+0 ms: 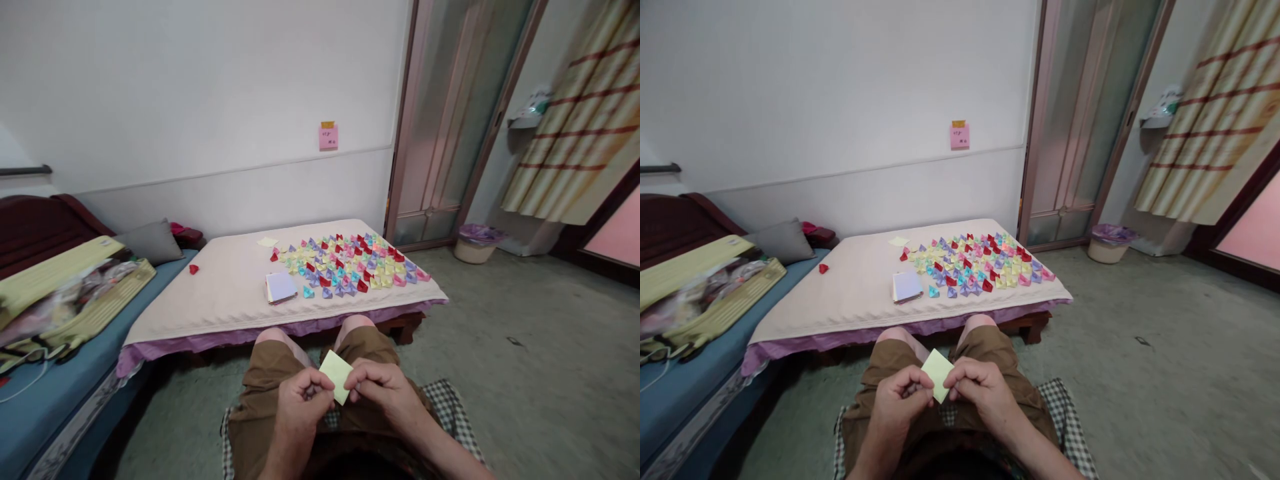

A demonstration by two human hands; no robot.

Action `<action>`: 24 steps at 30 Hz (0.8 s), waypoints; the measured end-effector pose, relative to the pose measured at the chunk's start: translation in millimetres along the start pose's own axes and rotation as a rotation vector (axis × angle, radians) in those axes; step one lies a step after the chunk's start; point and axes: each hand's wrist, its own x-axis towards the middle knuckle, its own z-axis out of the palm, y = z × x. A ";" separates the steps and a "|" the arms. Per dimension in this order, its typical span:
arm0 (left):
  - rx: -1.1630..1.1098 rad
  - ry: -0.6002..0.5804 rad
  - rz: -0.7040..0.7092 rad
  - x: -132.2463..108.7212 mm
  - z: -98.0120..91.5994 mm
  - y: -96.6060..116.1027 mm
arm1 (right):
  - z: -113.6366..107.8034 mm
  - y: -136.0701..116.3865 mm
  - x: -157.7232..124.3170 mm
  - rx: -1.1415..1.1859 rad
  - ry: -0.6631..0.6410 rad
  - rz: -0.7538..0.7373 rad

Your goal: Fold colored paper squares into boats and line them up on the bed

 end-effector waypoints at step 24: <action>-0.201 -0.074 -0.006 1.6 7.1 -4.4 | 11.8 -2.4 5.7 -0.063 0.115 0.106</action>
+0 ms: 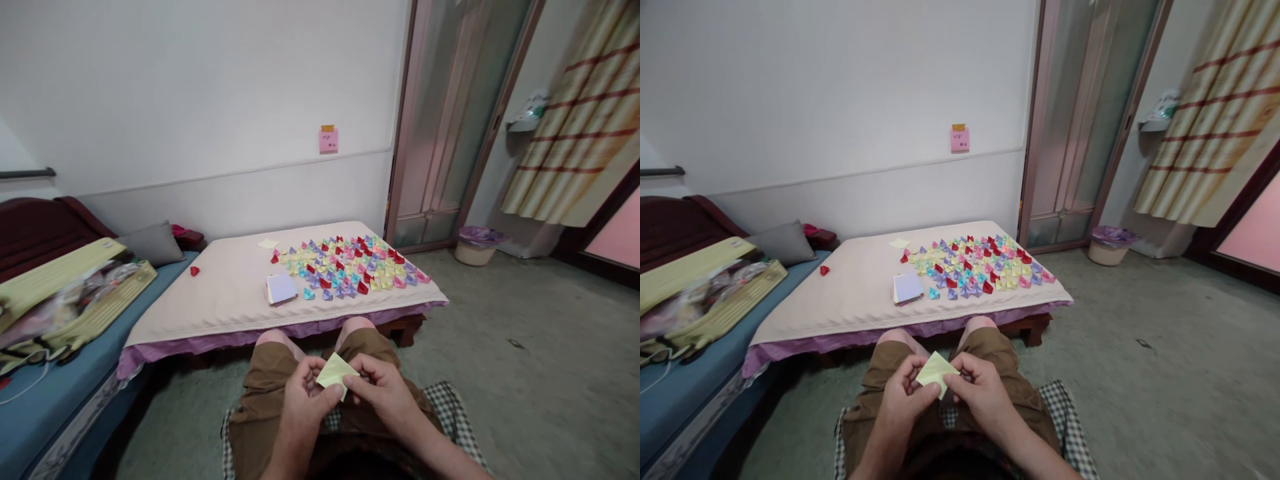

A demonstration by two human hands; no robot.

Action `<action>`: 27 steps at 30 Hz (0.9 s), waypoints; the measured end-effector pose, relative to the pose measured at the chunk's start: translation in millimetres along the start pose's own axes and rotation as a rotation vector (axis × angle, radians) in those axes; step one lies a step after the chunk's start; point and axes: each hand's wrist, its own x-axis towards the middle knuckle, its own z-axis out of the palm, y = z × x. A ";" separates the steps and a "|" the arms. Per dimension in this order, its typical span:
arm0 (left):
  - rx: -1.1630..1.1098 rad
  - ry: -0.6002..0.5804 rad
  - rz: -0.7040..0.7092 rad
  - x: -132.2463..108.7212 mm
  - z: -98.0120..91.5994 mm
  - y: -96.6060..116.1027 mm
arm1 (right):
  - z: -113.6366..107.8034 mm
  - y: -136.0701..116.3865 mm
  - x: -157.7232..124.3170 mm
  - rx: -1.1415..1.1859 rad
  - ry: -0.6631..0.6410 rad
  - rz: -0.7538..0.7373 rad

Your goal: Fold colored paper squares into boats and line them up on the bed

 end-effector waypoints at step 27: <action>0.051 0.096 -0.020 -3.8 -5.4 -6.4 | 5.4 5.7 -3.7 -0.055 -0.016 -0.024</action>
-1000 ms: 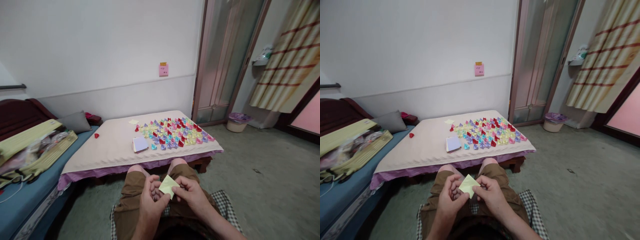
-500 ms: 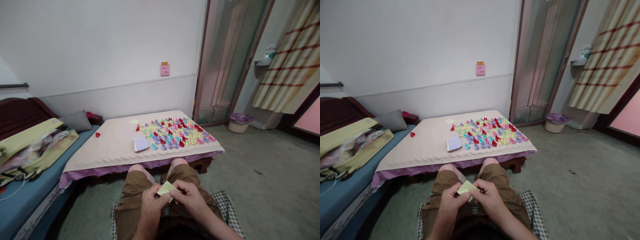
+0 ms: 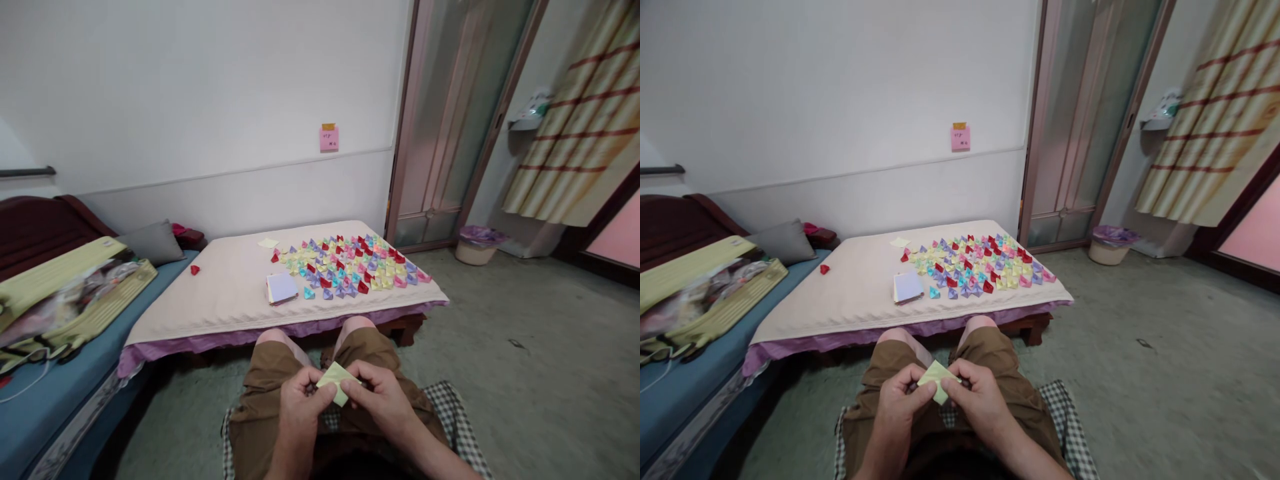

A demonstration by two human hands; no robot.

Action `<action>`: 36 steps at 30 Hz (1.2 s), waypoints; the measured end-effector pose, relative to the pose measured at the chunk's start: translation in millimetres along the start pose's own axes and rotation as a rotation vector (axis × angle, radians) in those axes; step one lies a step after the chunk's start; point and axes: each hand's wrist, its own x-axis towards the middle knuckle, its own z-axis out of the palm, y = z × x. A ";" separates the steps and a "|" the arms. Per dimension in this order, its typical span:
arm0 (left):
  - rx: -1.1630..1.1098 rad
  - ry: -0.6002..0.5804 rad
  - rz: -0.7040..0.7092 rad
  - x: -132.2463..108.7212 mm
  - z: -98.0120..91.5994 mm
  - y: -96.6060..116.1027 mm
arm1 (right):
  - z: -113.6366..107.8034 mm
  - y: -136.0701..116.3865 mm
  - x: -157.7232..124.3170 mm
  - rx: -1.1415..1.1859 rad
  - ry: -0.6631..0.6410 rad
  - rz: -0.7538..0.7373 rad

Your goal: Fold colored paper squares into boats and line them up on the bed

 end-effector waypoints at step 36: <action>1.155 0.214 1.076 -14.4 10.2 -9.9 | 3.0 1.9 8.9 0.099 0.216 0.181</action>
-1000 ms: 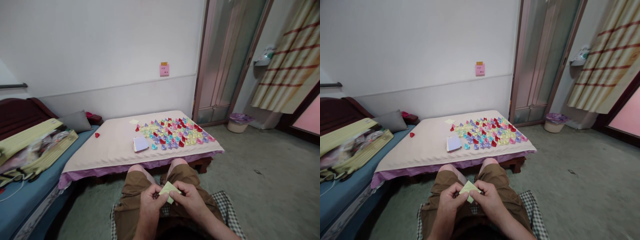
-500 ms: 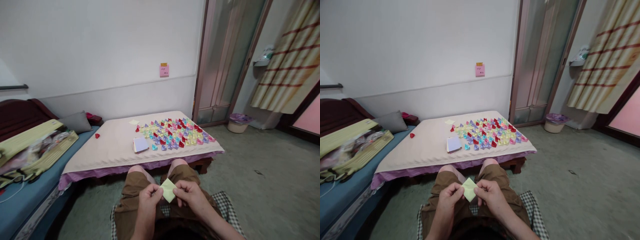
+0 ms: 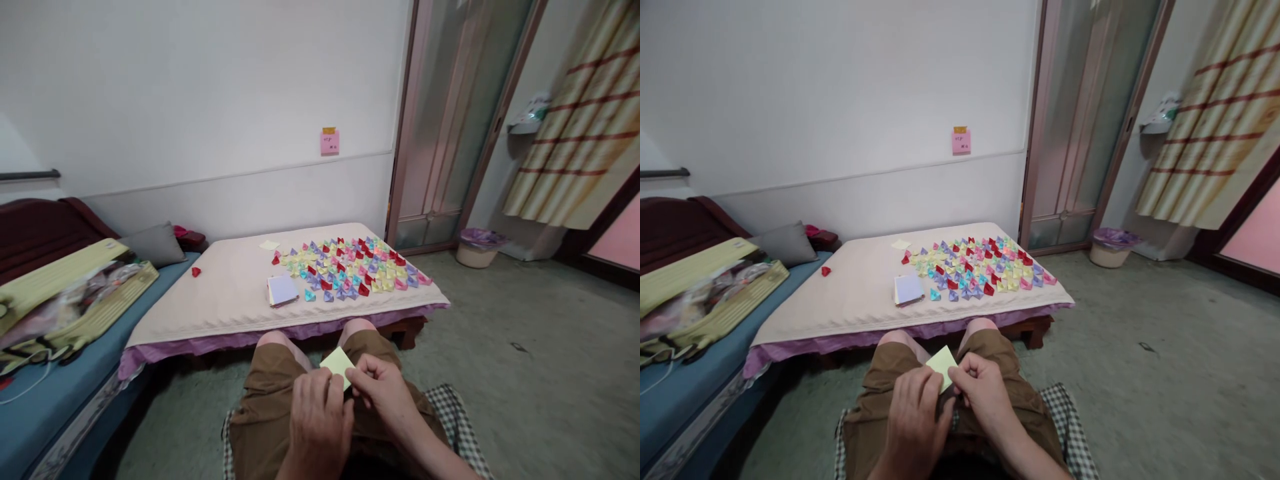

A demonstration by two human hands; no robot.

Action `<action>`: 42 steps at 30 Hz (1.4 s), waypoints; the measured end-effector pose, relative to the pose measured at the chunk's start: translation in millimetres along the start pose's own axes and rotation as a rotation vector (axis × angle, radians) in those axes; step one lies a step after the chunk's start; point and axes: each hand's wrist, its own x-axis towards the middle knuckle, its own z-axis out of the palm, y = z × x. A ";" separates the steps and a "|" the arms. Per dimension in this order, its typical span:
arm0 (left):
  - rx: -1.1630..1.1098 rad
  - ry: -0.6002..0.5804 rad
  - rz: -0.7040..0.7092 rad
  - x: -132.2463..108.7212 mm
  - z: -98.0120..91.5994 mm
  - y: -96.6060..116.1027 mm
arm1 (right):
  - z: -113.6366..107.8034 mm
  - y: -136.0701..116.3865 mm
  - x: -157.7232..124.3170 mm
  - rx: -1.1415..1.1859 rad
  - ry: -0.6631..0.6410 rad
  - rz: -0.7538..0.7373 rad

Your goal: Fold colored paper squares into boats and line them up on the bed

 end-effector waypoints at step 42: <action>-1.294 -0.163 -1.219 8.5 10.3 -19.5 | 3.4 -11.2 -7.0 0.100 -0.210 -0.040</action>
